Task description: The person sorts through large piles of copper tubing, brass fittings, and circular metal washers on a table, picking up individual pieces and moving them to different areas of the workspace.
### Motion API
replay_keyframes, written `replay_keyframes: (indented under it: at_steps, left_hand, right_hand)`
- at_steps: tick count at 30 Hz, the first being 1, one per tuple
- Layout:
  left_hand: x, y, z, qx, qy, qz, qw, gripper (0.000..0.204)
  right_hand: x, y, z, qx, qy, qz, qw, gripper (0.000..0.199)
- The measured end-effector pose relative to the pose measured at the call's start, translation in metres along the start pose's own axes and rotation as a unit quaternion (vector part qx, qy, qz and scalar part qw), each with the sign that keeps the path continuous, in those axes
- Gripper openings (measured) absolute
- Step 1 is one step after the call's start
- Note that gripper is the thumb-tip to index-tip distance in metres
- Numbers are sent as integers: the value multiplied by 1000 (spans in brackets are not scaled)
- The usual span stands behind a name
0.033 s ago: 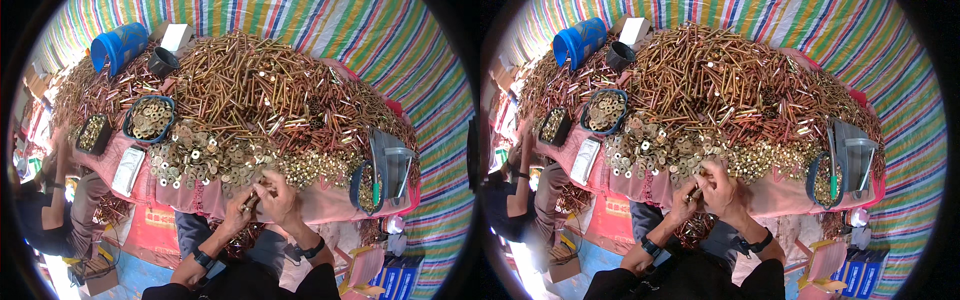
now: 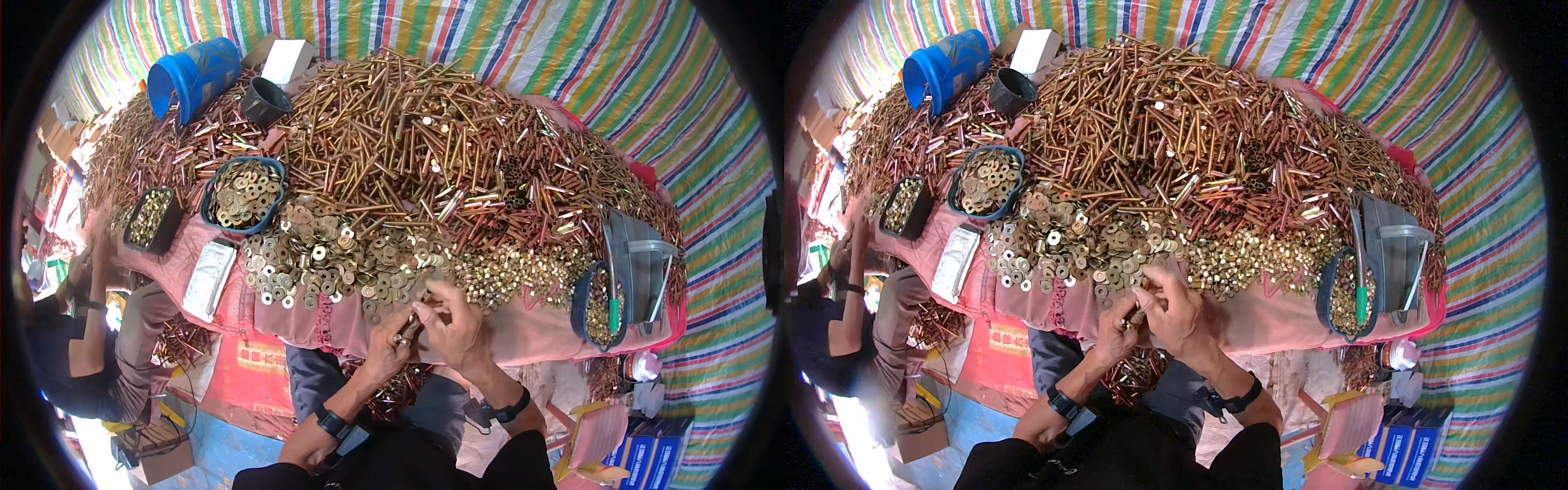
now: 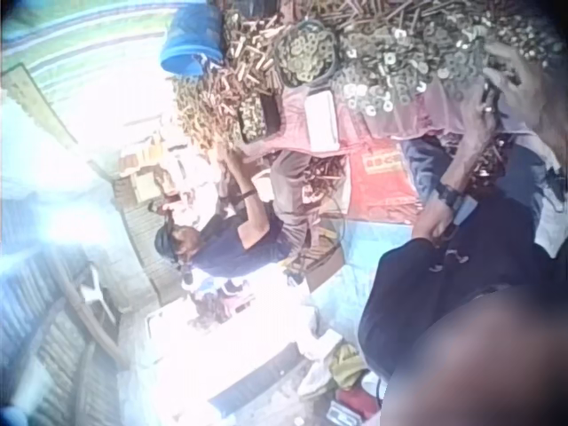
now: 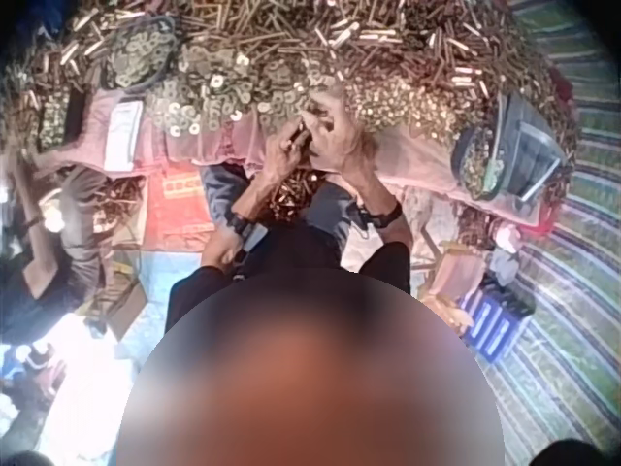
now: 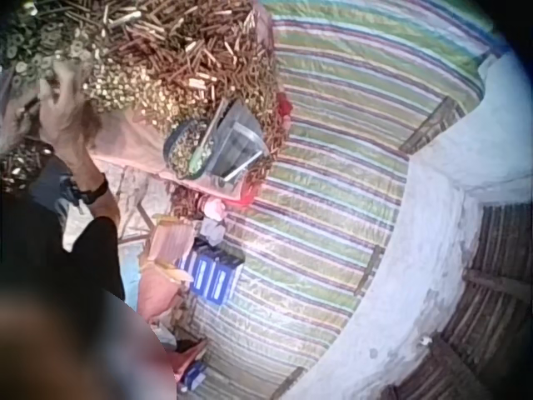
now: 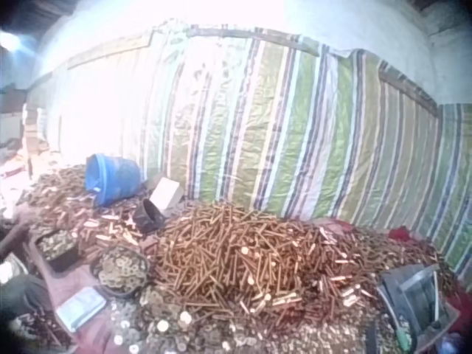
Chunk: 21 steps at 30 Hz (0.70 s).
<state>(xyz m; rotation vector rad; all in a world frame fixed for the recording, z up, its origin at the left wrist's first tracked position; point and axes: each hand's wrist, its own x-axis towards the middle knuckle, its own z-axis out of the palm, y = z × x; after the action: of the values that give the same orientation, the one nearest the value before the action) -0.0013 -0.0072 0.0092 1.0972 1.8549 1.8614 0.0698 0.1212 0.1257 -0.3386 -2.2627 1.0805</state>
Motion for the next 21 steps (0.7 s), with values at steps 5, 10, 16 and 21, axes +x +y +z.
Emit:
replay_keyframes:
  at_steps: [5,10,16,21]
  left_hand:
    - [1,-3,-2,77,26,82,993,43]
    - [-5,-1,1,31,76,73,994,37]
    - [-6,3,1,18,69,38,997,46]
    - [-6,5,5,-8,87,28,996,47]
  right_hand:
    - [-4,12,6,-91,-57,-168,980,17]
    - [-11,24,5,-56,-85,-79,992,13]
    - [43,75,-28,-232,0,36,972,16]
    - [78,108,-21,-286,-32,19,958,15]
